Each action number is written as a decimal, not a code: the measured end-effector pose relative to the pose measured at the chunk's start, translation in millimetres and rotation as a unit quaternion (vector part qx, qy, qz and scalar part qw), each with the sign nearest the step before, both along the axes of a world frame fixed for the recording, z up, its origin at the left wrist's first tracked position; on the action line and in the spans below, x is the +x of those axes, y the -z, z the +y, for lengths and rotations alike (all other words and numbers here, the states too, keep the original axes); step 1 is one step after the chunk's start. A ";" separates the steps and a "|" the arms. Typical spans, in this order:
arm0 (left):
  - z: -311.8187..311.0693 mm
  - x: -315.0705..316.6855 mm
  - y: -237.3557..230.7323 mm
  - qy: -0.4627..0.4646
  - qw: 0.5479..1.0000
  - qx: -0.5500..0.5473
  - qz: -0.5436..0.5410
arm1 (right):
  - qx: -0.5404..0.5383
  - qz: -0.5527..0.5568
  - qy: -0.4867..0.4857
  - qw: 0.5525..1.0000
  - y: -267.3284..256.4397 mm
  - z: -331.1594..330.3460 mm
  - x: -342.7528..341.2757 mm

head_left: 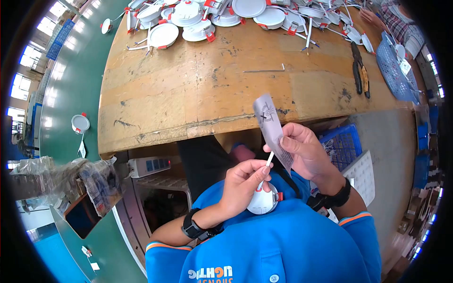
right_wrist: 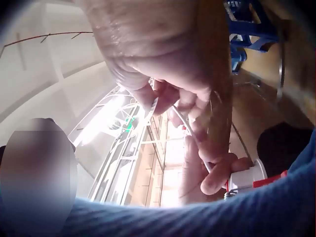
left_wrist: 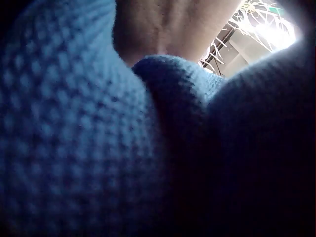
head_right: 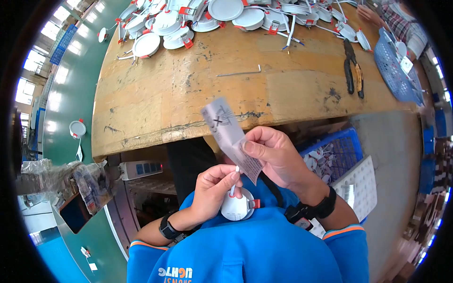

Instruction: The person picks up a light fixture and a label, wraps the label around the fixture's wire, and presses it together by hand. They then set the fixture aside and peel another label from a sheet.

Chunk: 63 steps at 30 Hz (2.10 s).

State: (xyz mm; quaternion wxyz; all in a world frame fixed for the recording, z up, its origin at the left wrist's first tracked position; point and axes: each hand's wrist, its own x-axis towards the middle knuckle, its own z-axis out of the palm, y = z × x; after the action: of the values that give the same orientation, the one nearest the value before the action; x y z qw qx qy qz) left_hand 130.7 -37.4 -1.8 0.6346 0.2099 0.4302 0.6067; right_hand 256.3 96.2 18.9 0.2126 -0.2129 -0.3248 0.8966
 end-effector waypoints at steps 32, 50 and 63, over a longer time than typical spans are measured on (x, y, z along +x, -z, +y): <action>-5.9 -4.4 -12.9 0.002 1.000 -0.009 -0.002 | 0.434 -0.256 -0.131 0.854 -52.4 8.5 15.3; -4.2 -5.2 -17.2 0.008 1.000 -0.016 -0.001 | 0.501 -0.274 -0.133 0.810 -48.3 12.3 10.7; -1.0 -3.8 -18.7 -0.007 0.999 -0.048 -0.015 | 0.532 -0.271 -0.131 0.792 -50.4 14.7 5.9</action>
State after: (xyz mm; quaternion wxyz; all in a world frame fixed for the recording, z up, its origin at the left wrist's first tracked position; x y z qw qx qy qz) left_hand 126.9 -38.4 17.0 0.6463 0.1675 0.4503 0.5929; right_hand 262.3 110.9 69.3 0.0757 -0.2560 -0.8195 0.5071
